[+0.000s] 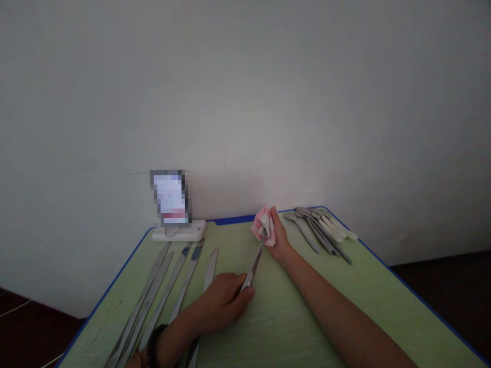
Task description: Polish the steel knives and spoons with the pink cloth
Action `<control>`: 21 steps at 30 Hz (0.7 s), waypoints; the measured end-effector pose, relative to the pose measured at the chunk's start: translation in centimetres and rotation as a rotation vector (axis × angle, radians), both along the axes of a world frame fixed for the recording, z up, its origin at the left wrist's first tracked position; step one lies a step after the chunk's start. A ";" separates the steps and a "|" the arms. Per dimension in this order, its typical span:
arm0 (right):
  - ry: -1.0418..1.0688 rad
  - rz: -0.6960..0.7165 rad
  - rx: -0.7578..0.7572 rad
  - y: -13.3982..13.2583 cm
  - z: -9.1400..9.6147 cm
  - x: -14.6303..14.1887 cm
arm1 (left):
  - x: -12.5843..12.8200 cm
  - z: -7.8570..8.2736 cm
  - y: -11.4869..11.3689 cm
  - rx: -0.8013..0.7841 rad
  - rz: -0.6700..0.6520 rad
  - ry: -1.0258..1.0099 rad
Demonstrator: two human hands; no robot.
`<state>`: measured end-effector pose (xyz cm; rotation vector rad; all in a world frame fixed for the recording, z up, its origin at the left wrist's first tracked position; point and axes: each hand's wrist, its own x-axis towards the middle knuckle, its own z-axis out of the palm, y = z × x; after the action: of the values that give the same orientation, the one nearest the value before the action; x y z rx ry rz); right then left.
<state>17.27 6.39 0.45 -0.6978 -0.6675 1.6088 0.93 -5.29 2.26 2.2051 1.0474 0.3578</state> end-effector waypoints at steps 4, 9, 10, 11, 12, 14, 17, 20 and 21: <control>-0.014 -0.062 0.001 -0.2 -0.4 -0.3 | 0.0 -0.6 0.0 -0.068 0.069 -0.077; -0.147 0.035 0.019 -0.7 -0.7 -0.7 | -0.1 -0.8 0.1 -0.119 0.136 -0.104; -0.135 0.038 0.012 -0.7 -0.7 -0.8 | 0.0 -0.7 0.1 -0.110 0.132 -0.085; -0.103 0.032 -0.005 -0.6 -0.6 -0.7 | 0.0 -0.6 0.1 -0.091 0.120 -0.058; -0.053 0.015 -0.026 -0.5 -0.6 -0.7 | 0.0 -0.5 0.0 -0.061 0.104 -0.027; 0.068 -0.029 -0.057 -0.1 -0.4 -0.4 | 0.1 -0.3 0.0 0.018 0.058 0.043; 0.195 -0.083 -0.056 0.5 -0.4 0.1 | -0.1 0.0 -0.2 0.097 0.010 0.113; 0.247 -0.153 -0.065 1.0 -0.5 0.5 | -0.3 0.4 -0.5 0.091 0.005 0.113; 0.259 -0.167 -0.072 1.1 -0.6 0.5 | -0.3 0.5 -0.5 0.077 0.007 0.102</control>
<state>17.82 7.51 -0.16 -0.5691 -0.3548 1.5401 0.60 -5.83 2.73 2.3098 1.1133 0.2959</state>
